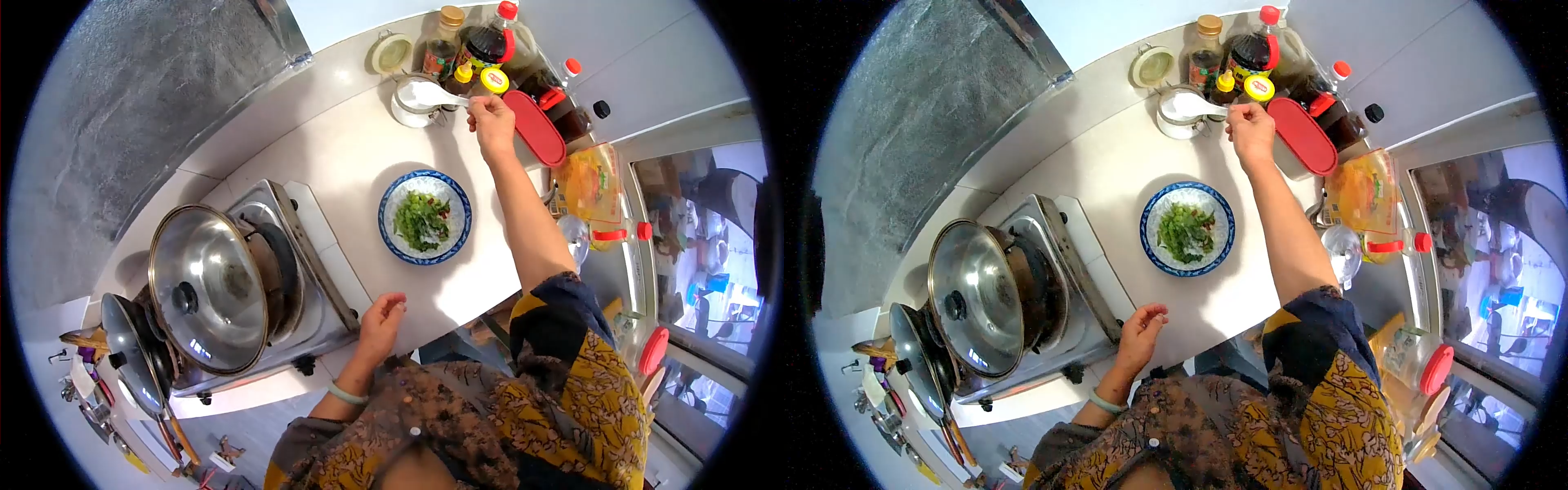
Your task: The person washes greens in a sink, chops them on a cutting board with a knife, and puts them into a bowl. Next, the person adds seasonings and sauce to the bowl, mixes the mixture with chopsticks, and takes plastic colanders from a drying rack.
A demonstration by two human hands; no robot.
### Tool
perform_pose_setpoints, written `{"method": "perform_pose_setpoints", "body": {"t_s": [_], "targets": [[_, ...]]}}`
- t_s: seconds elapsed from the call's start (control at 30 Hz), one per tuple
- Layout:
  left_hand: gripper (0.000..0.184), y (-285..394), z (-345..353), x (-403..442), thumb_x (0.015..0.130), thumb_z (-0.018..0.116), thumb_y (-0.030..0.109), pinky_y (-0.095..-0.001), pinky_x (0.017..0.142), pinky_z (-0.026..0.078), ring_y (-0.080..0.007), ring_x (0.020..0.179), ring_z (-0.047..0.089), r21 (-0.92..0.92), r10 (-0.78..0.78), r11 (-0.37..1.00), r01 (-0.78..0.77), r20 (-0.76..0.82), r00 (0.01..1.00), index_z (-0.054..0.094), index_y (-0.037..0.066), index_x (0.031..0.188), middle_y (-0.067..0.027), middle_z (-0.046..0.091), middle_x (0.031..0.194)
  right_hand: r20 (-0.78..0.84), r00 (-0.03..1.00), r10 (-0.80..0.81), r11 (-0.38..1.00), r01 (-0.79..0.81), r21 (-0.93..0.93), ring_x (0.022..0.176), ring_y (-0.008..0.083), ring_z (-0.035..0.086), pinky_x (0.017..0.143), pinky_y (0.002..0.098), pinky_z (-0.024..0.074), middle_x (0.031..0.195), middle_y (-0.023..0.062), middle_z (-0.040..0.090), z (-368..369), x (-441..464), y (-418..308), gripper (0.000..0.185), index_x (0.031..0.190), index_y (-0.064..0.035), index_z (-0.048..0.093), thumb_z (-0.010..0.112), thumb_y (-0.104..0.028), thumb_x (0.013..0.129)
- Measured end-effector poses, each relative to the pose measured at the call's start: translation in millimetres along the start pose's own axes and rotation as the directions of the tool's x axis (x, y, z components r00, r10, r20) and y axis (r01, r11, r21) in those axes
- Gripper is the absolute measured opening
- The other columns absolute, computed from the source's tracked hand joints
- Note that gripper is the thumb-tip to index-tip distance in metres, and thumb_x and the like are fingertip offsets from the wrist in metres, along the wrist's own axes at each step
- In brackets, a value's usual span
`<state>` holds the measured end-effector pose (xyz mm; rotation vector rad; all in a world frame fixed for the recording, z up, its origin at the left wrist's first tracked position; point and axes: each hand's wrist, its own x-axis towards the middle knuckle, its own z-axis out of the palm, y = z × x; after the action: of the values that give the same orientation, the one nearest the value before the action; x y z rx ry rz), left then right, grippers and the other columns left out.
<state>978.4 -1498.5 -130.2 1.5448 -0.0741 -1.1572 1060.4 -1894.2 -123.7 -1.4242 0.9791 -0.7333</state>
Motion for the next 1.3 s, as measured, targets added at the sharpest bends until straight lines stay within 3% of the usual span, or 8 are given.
{"method": "perform_pose_setpoints", "body": {"t_s": [0.2,0.47,0.5,0.7,0.93,1.07,1.2,1.3], "targets": [[0.022,5.1,-1.5,3.3,0.094,0.053,0.01,-0.0293,0.087,0.047,-0.016,0.095,0.059,0.04,0.011,0.999,-0.011,0.008,1.0,0.057,-0.002,0.113,-0.0072,0.061,0.106,0.085,0.995,-0.042,0.993,0.033,0.109,0.058,0.0092,0.054,0.051,0.0239,0.0455,0.072,0.0043,0.06,-41.2,-52.5,-7.3,0.01,0.086,-0.0007,0.06,0.063,-0.01,0.087],[0.023,2.8,-5.2,-3.5,0.095,0.053,0.012,-0.0285,0.085,0.047,-0.0162,0.096,0.06,0.012,-0.019,1.0,0.018,0.043,0.999,0.058,0.001,0.114,-0.0069,0.061,0.109,0.162,0.98,-0.117,0.984,0.136,-0.115,0.065,0.0071,0.055,0.06,0.0218,0.0461,0.074,0.0007,0.059,-76.7,-136.8,-4.3,0.009,0.09,-0.0021,0.061,0.06,-0.011,0.091],[0.023,1.2,-5.7,-4.2,0.095,0.053,0.012,-0.0283,0.085,0.047,-0.0162,0.096,0.06,0.017,-0.021,1.0,0.021,0.048,0.999,0.058,0.001,0.114,-0.0068,0.061,0.109,0.19,0.978,-0.082,0.959,0.13,-0.251,0.065,0.0056,0.054,0.063,0.0214,0.0465,0.072,-0.0012,0.059,-75.9,-142.0,3.4,0.008,0.09,-0.0023,0.062,0.061,-0.01,0.091],[0.023,-2.1,-9.9,-7.4,0.095,0.052,0.013,-0.0278,0.084,0.046,-0.016,0.096,0.06,0.032,-0.017,0.999,0.015,0.067,0.998,0.058,0.001,0.114,-0.0067,0.061,0.108,0.249,0.964,-0.096,0.92,0.181,-0.349,0.067,0.0061,0.054,0.062,0.0233,0.0469,0.071,0.0006,0.06,-67.7,-160.6,22.7,0.009,0.09,-0.0008,0.063,0.062,-0.01,0.09],[0.023,-8.0,-13.8,-10.6,0.095,0.053,0.014,-0.0276,0.084,0.046,-0.0154,0.096,0.06,0.014,-0.016,1.0,0.014,0.074,0.997,0.058,0.001,0.114,-0.0064,0.062,0.108,0.23,0.967,-0.113,0.897,0.199,-0.395,0.067,0.0064,0.055,0.063,0.0234,0.0476,0.071,0.0017,0.062,-69.6,-166.2,12.7,0.01,0.089,-0.0013,0.063,0.063,-0.011,0.09],[0.023,-4.6,-13.6,-12.4,0.095,0.053,0.014,-0.0279,0.084,0.046,-0.0154,0.096,0.06,0.004,-0.006,1.0,0.005,0.072,0.997,0.058,0.002,0.113,-0.0061,0.062,0.108,0.189,0.97,-0.156,0.935,0.207,-0.288,0.066,0.0058,0.055,0.063,0.0233,0.0475,0.07,0.0011,0.061,-75.3,-171.7,4.8,0.009,0.091,-0.0013,0.062,0.062,-0.01,0.091],[0.023,6.9,-13.1,-13.2,0.095,0.053,0.013,-0.0277,0.085,0.046,-0.0152,0.096,0.06,0.024,-0.02,1.0,0.018,0.072,0.997,0.058,0.0,0.113,-0.0065,0.062,0.107,0.233,0.893,-0.385,0.766,0.45,-0.459,0.066,0.0141,0.061,0.063,0.0262,0.0495,0.077,0.0075,0.064,-77.2,-190.9,-24.3,0.005,0.092,-0.0026,0.062,0.063,-0.006,0.088],[0.023,8.6,-11.4,-12.7,0.095,0.052,0.01,-0.0274,0.086,0.047,-0.0149,0.094,0.06,0.016,-0.018,1.0,0.017,0.067,0.998,0.057,-0.002,0.113,-0.0078,0.062,0.105,0.325,0.829,-0.456,0.716,0.558,-0.419,0.066,0.0219,0.062,0.062,0.03,0.0499,0.08,0.0115,0.061,-66.4,-203.4,-18.4,0.01,0.092,-0.0033,0.061,0.063,0.0,0.083]]}}
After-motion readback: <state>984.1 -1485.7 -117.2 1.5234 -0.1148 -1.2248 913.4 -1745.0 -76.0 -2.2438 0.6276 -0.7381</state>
